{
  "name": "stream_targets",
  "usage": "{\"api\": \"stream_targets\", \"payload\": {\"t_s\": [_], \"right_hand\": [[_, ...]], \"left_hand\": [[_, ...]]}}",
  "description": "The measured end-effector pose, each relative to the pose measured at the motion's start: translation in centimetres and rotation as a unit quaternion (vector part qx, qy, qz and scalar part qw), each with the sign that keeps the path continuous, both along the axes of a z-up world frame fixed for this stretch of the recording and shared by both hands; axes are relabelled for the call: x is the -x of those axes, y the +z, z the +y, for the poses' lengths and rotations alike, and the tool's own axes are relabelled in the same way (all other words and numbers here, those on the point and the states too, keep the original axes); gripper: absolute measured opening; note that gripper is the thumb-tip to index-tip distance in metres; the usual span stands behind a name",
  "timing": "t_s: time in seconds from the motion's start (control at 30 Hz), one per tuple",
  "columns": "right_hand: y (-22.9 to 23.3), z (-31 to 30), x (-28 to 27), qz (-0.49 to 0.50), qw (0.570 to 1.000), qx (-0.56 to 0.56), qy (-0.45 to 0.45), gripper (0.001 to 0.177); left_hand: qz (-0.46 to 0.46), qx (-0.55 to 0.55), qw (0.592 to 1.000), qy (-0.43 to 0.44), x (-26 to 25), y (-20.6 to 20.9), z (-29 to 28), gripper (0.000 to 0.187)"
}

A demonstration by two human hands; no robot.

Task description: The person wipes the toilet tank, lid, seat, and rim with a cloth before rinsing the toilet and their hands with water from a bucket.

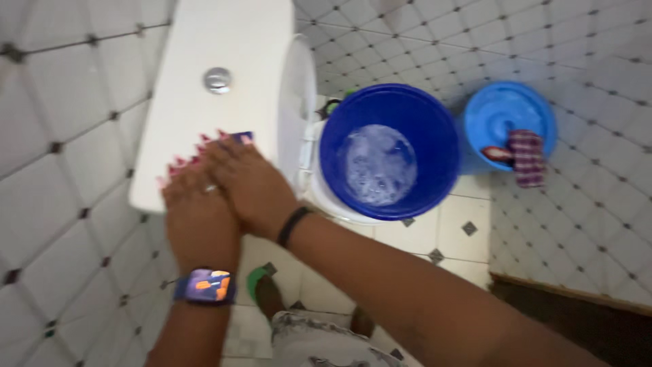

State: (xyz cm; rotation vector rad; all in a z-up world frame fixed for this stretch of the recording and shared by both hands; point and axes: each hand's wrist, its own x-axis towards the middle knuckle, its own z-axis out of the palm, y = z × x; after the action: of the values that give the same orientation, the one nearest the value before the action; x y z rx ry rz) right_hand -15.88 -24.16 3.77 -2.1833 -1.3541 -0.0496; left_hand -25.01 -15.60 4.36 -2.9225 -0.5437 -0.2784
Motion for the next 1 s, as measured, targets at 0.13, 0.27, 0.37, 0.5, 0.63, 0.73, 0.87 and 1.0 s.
{"api": "stream_targets", "payload": {"t_s": [0.13, 0.27, 0.37, 0.5, 0.63, 0.73, 0.87, 1.0], "right_hand": [[0.5, -2.7, 1.8, 0.043, 0.999, 0.003, -0.002, 0.052], [1.1, -5.1, 3.2, 0.041, 0.999, -0.021, -0.026, 0.053], [0.9, -2.8, 1.9, -0.002, 0.998, 0.009, -0.065, 0.047], [0.5, -0.6, 0.4, 0.001, 0.995, -0.036, -0.097, 0.051], [1.5, -2.4, 3.7, 0.054, 0.992, -0.055, -0.097, 0.049], [1.9, -3.9, 5.9, 0.059, 0.993, -0.060, -0.083, 0.052], [0.9, -0.2, 3.0, 0.018, 0.992, -0.075, -0.104, 0.053], [0.4, 3.1, 1.0, 0.014, 0.987, -0.047, -0.154, 0.053]], "left_hand": [[0.020, -0.014, 1.000, -0.009, 1.9, 1.7, -2.7, 0.063], [0.092, -0.040, 0.995, 0.001, 2.8, 2.2, -4.6, 0.056], [0.098, -0.039, 0.994, -0.020, 0.1, 1.9, -2.0, 0.060], [0.093, 0.035, 0.995, -0.028, -1.8, 1.3, 0.8, 0.062], [0.100, -0.014, 0.992, -0.075, 2.4, 0.8, 0.0, 0.065], [0.060, 0.044, 0.992, -0.100, 4.3, 0.4, 0.1, 0.071], [0.100, 0.003, 0.987, -0.127, 0.5, 1.2, 3.3, 0.067], [0.200, 0.009, 0.974, -0.101, -3.7, 2.1, 6.2, 0.067]]}}
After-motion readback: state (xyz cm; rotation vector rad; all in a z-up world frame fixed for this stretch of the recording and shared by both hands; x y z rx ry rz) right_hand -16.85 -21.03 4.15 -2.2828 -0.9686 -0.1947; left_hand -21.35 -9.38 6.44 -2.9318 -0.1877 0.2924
